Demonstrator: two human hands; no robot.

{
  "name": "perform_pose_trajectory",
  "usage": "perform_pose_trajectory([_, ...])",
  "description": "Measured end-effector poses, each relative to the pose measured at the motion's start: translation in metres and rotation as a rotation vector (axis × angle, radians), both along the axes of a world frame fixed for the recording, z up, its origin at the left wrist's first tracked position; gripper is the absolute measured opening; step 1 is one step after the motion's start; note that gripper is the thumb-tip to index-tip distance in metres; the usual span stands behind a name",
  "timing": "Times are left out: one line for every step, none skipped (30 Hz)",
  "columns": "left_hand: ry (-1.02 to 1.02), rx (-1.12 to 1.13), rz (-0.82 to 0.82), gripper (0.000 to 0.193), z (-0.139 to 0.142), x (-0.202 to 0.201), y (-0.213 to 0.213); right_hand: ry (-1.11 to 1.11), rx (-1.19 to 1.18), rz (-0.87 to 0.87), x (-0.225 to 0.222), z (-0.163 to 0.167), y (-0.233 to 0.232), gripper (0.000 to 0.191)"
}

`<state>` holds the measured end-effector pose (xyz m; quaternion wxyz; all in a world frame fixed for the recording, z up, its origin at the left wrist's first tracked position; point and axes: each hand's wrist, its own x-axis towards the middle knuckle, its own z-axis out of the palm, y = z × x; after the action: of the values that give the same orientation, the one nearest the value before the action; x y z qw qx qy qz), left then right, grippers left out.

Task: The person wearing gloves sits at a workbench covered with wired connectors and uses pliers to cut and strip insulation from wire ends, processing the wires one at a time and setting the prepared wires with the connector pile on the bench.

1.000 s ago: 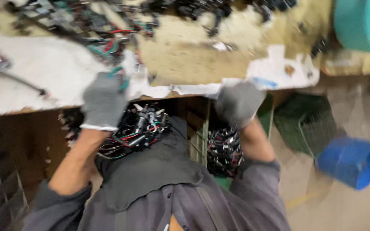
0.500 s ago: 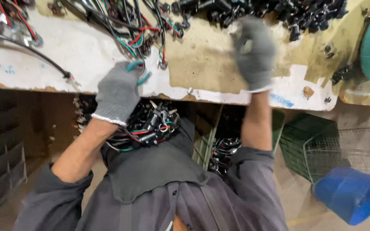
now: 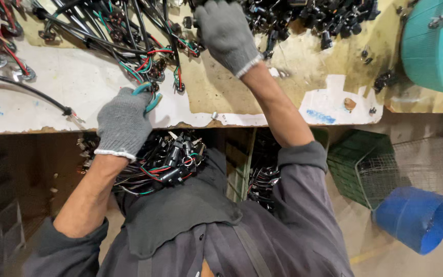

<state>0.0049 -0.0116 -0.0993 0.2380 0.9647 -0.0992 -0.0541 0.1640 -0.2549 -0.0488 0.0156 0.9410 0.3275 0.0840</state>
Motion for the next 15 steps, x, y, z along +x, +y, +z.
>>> perform_pose_trajectory([0.008,-0.018,0.011,0.018,-0.003,0.0,0.0,-0.015,0.126,0.02,-0.006,0.002,-0.008,0.011])
perform_pose_trajectory([0.019,-0.032,0.026,0.018,-0.004,0.001,0.0,-0.025,0.256,0.045,-0.016,0.009,-0.017,0.017])
perform_pose_trajectory([0.014,-0.045,0.046,0.017,-0.004,0.001,0.0,-0.029,0.389,0.072,-0.029,0.014,-0.023,0.023])
perform_pose_trajectory([0.006,-0.057,0.064,0.018,-0.006,0.001,0.001,-0.035,0.576,0.039,-0.042,0.017,-0.026,0.025])
perform_pose_trajectory([-0.004,-0.07,0.081,0.02,-0.004,0.002,0.001,-0.044,0.762,0.006,-0.054,0.02,-0.029,0.028])
perform_pose_trajectory([-0.023,-0.111,0.083,0.017,0.002,0.003,0.003,-0.048,0.948,-0.029,-0.067,0.021,-0.029,0.031])
perform_pose_trajectory([-0.034,-0.153,0.086,0.016,0.011,0.004,0.004,-0.013,1.105,-0.059,-0.083,0.019,-0.025,0.028])
perform_pose_trajectory([-0.048,-0.195,0.094,0.018,0.023,0.004,0.005,0.027,1.261,-0.087,-0.096,0.014,-0.019,0.026])
perform_pose_trajectory([0.152,-0.413,0.211,0.02,0.037,0.004,0.007,0.127,1.322,-0.089,-0.113,0.01,-0.014,0.024])
perform_pose_trajectory([0.347,-0.627,0.322,0.022,0.054,0.004,0.011,0.226,1.383,-0.096,-0.128,0.005,-0.009,0.022])
perform_pose_trajectory([0.543,-0.834,0.42,0.025,0.071,0.006,0.016,0.374,1.351,-0.085,-0.141,-0.001,-0.003,0.02])
perform_pose_trajectory([0.491,-0.93,0.382,0.026,0.087,0.006,0.02,0.282,1.215,0.003,-0.147,-0.007,0.001,0.028])
perform_pose_trajectory([0.45,-1.031,0.359,0.027,0.102,-0.001,0.022,0.214,1.071,0.087,-0.156,-0.012,0.005,0.037])
perform_pose_trajectory([0.409,-1.137,0.349,0.027,0.113,-0.01,0.022,0.238,0.979,0.08,-0.163,-0.015,0.008,0.035])
perform_pose_trajectory([0.442,-1.067,0.31,0.027,0.119,-0.016,0.02,0.255,0.883,0.083,-0.167,-0.017,0.011,0.034])
